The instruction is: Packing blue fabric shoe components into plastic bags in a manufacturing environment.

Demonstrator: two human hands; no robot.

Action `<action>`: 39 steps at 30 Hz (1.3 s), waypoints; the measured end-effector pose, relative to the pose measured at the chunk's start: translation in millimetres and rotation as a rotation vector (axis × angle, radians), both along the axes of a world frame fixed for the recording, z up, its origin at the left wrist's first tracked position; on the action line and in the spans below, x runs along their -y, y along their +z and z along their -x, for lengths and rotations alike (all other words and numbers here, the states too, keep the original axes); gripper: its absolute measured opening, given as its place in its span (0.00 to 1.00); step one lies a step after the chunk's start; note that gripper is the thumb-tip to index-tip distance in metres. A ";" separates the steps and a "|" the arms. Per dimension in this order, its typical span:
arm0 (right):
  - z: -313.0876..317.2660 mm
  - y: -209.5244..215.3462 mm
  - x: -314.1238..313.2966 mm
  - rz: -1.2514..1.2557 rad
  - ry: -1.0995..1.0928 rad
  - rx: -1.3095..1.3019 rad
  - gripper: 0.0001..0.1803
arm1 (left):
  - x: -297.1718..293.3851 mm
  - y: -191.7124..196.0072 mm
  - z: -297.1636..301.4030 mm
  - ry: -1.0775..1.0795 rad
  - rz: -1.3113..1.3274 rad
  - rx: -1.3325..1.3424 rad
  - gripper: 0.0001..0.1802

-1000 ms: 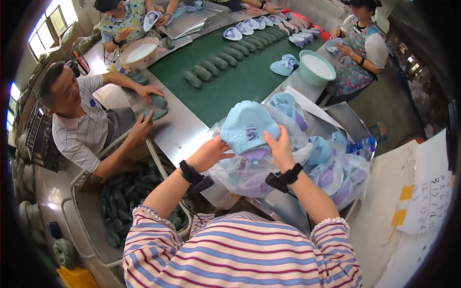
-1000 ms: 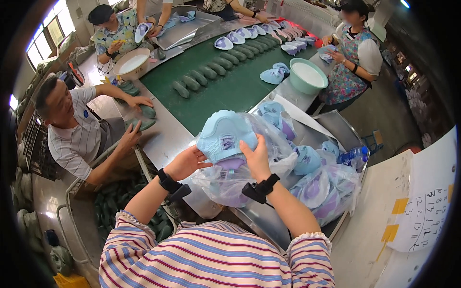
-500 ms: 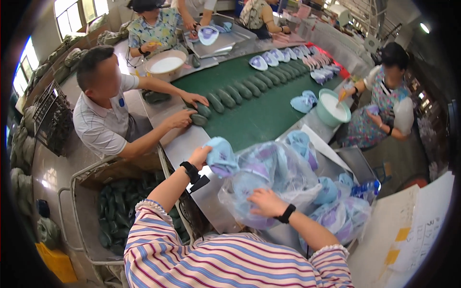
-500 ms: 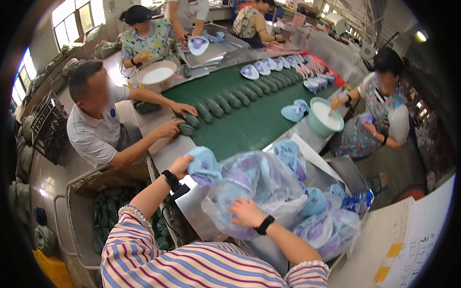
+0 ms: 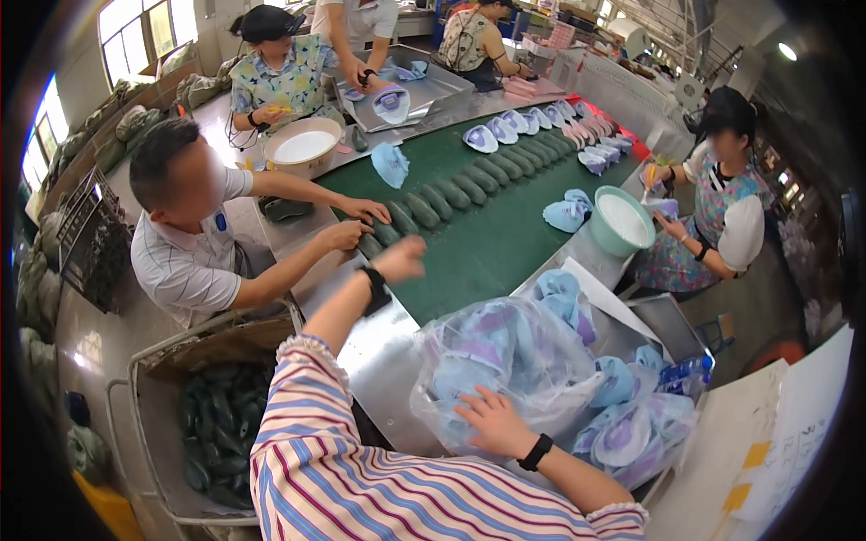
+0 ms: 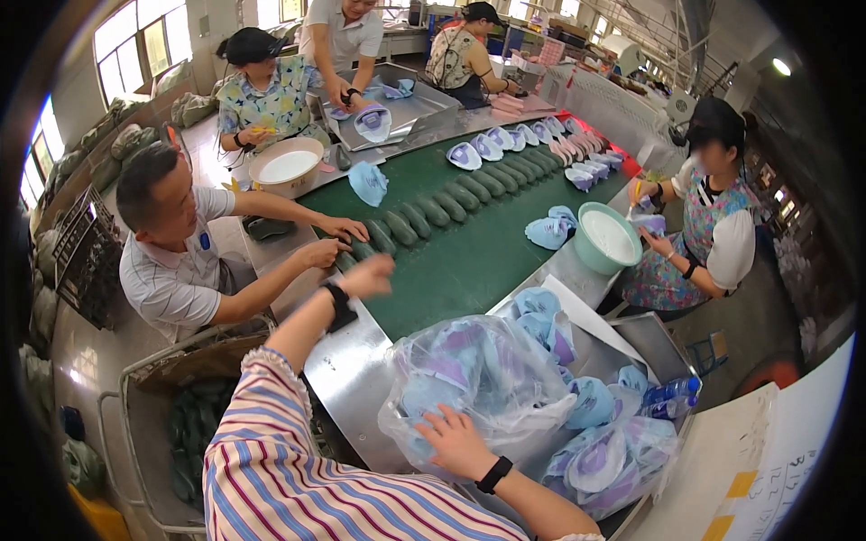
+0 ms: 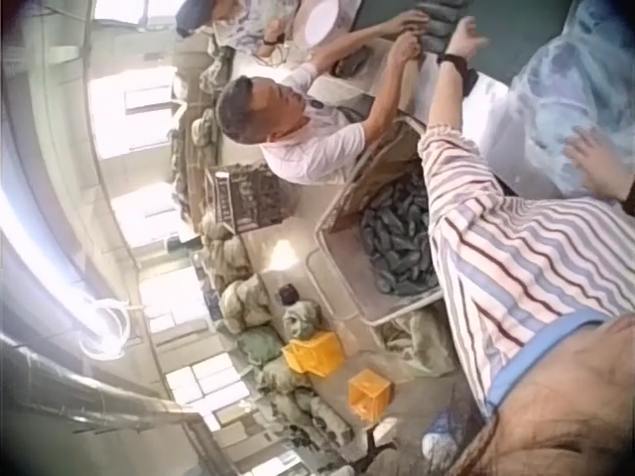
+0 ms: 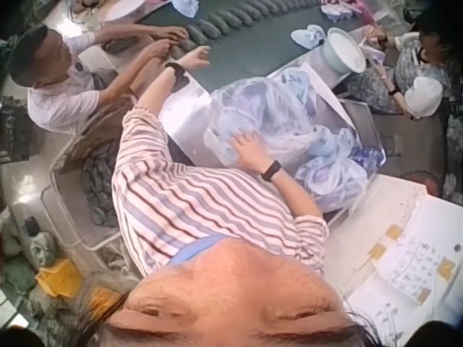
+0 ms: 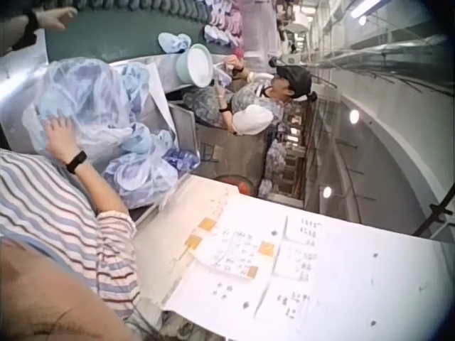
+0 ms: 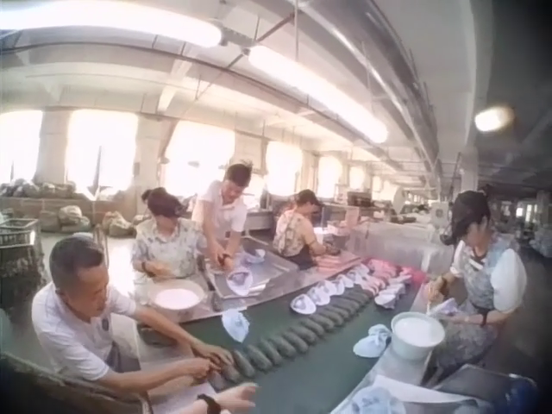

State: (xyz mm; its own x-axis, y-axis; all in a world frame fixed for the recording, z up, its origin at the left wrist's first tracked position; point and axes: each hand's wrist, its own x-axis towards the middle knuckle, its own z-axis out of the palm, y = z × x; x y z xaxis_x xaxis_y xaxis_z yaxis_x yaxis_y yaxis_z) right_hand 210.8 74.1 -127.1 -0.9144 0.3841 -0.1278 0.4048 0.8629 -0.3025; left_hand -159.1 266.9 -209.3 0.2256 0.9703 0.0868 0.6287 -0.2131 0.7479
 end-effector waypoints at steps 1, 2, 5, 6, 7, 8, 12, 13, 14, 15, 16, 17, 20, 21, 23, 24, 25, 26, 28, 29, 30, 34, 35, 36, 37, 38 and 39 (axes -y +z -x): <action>8.2 1.4 5.8 -0.080 0.070 -0.014 0.39 | 31.1 -35.2 -24.0 -0.082 0.019 -0.087 0.42; 16.6 -1.9 13.7 -0.072 0.093 -0.023 0.39 | 60.8 -83.4 -40.1 -0.126 0.082 -0.211 0.48; 27.2 -39.8 17.0 -0.291 0.142 0.114 0.36 | 107.7 -121.4 -111.3 -0.029 0.096 0.112 0.45; 29.9 -55.5 9.9 -0.287 0.128 0.112 0.36 | 116.1 -102.1 -121.3 0.023 0.139 0.129 0.40; 31.9 -66.2 5.6 -0.262 0.104 0.233 0.31 | 123.5 -93.8 -123.5 0.022 0.137 0.102 0.38; 28.7 -75.7 5.0 -0.233 0.078 0.355 0.26 | 127.7 -85.3 -123.2 0.016 0.138 0.077 0.35; 5.9 -12.8 -23.8 -0.024 0.268 0.184 0.10 | 147.1 -42.0 -105.2 0.063 0.186 -0.034 0.25; -1.6 5.5 -32.2 0.024 0.250 0.144 0.10 | 151.9 -25.2 -106.4 0.145 0.186 -0.017 0.21; -7.8 22.7 -38.9 0.073 0.243 0.103 0.10 | 156.6 -17.0 -103.4 0.242 0.242 -0.040 0.16; -14.7 39.3 -44.4 0.112 0.257 0.072 0.08 | 160.7 -9.7 -98.3 0.298 0.210 -0.082 0.15; -17.9 54.3 -48.8 0.146 0.280 0.035 0.07 | 165.2 -8.5 -82.3 0.124 -0.027 -0.372 0.16; -31.1 64.6 -53.8 0.124 0.258 0.011 0.05 | 170.9 26.5 -91.7 0.216 0.073 0.044 0.17; -48.4 94.8 -55.6 0.066 0.222 -0.059 0.04 | 194.5 86.1 -94.8 0.426 0.321 0.706 0.18; -58.6 105.8 -57.8 0.020 0.170 -0.092 0.04 | 197.2 106.6 -100.6 0.430 0.311 0.695 0.17; -80.0 117.5 -65.4 0.011 0.098 -0.164 0.05 | 203.1 148.7 -111.9 0.397 0.272 0.882 0.18; -92.7 123.7 -66.5 0.003 0.033 -0.237 0.06 | 206.4 169.0 -117.3 0.378 0.249 0.896 0.19; -107.0 132.2 -67.7 0.000 0.013 -0.231 0.06 | 208.0 189.5 -123.5 0.368 0.232 0.884 0.18; -119.5 138.8 -69.6 0.016 -0.030 -0.367 0.06 | 210.2 204.4 -127.7 0.369 0.214 0.867 0.18; -145.0 142.2 -77.0 0.024 -0.083 -0.507 0.06 | 206.0 216.5 -133.6 0.346 0.177 0.754 0.16; -160.9 137.7 -82.5 -0.075 -0.163 -0.465 0.07 | 198.6 211.0 -135.6 0.376 0.176 0.572 0.18; -175.8 132.9 -84.7 -0.174 -0.237 -0.426 0.07 | 192.2 195.0 -130.9 0.366 0.171 0.566 0.18; -207.7 69.9 -103.2 -0.192 -0.286 -0.297 0.07 | 167.9 95.4 -77.7 0.553 0.198 0.177 0.21; -204.4 59.1 -101.8 -0.229 -0.264 -0.239 0.06 | 166.8 86.1 -71.0 0.547 0.194 0.171 0.21; -204.4 51.5 -98.5 -0.263 -0.244 -0.172 0.05 | 168.2 78.1 -69.5 0.594 0.258 0.257 0.17; -203.0 47.3 -93.6 -0.298 -0.289 -0.114 0.08 | 173.4 70.2 -65.7 0.648 0.327 0.342 0.13; -202.0 44.3 -88.5 -0.291 -0.290 -0.113 0.08 | 177.5 60.3 -58.2 0.648 0.333 0.340 0.13; -195.4 45.2 -87.3 -0.396 -0.250 -0.064 0.11 | 177.5 57.5 -51.0 0.687 0.226 0.271 0.08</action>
